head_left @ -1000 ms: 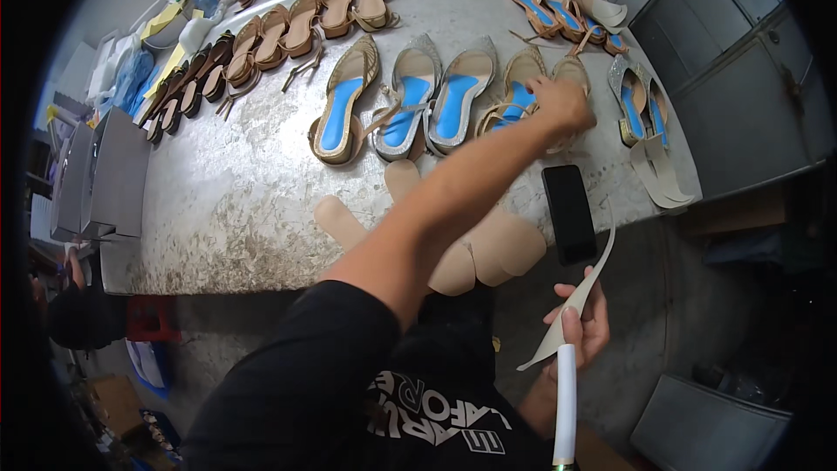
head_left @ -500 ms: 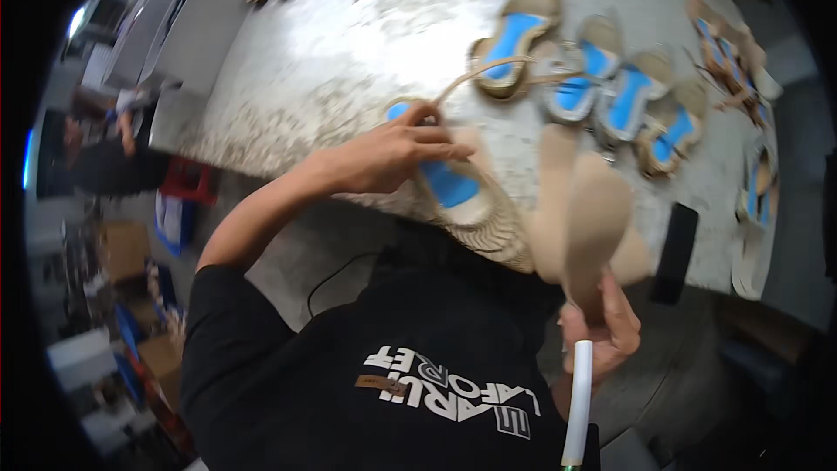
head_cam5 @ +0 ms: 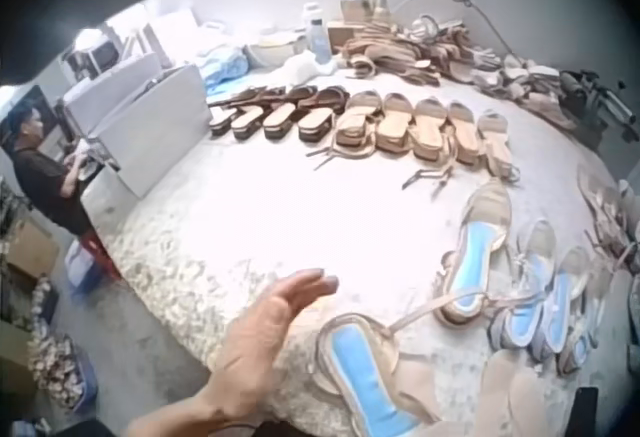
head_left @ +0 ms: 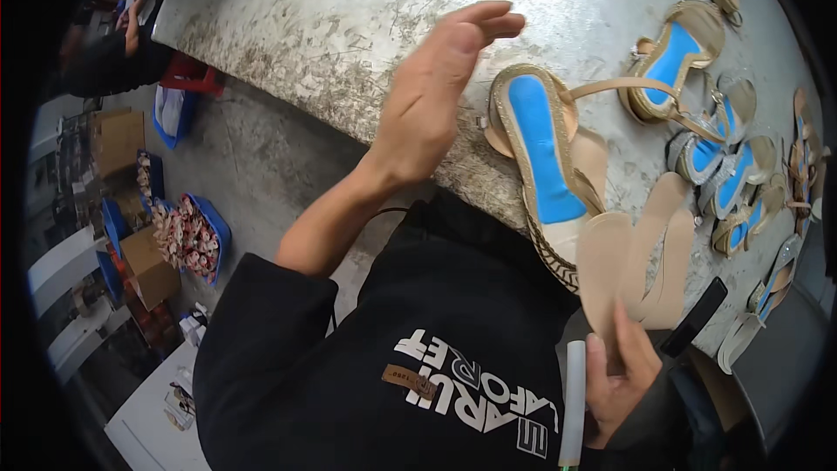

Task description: Place insoles into shoe uppers and press them down to secure them.

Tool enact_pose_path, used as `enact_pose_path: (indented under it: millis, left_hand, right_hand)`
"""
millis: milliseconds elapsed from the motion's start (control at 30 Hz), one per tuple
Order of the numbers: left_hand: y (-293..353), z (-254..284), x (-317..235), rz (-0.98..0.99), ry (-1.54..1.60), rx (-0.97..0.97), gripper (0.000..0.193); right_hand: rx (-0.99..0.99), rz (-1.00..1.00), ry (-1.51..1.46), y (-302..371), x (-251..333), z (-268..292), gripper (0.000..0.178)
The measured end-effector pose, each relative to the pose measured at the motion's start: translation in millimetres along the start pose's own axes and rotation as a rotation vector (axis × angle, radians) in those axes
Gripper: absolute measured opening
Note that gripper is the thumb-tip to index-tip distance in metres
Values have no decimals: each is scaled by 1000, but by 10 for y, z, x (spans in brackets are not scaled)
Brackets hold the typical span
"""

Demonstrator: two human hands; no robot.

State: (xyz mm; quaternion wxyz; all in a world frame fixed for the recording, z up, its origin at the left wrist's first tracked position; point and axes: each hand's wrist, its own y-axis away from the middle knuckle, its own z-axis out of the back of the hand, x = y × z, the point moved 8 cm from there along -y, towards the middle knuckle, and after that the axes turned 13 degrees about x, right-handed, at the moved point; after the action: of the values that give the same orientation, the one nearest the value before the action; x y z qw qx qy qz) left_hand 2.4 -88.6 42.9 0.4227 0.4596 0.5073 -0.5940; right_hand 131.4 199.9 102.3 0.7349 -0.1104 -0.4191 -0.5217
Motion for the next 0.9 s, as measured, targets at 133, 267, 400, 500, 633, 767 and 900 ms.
enact_pose_path:
  millis: [133,267,400,500,633,767,900]
  left_hand:
    - [-170,-307,375,119,193,308,76]
    - [-197,-326,567,165,265,380,88]
    - [-186,-318,588,171,238,362,94]
    - [-192,-296,580,170,159,381,100]
    - [-161,-281,623,126,307,350,83]
    - [-185,-275,577,119,124,278,42]
    - [-206,-308,611,140,213,286,29]
  right_hand:
    - [-55,79,36,-533,166,-88,52]
    - [-104,145,60,-1076,260,-283,56]
    - [-98,180,82,-1156,237,-389,55]
    - [-52,112,70,-1199,209,-422,54]
    - [-64,149,72,-1221,202,-445,53]
    - [-69,144,89,-1231,212,-429,49]
    - [-40,264,305,-1175,278,-471,45]
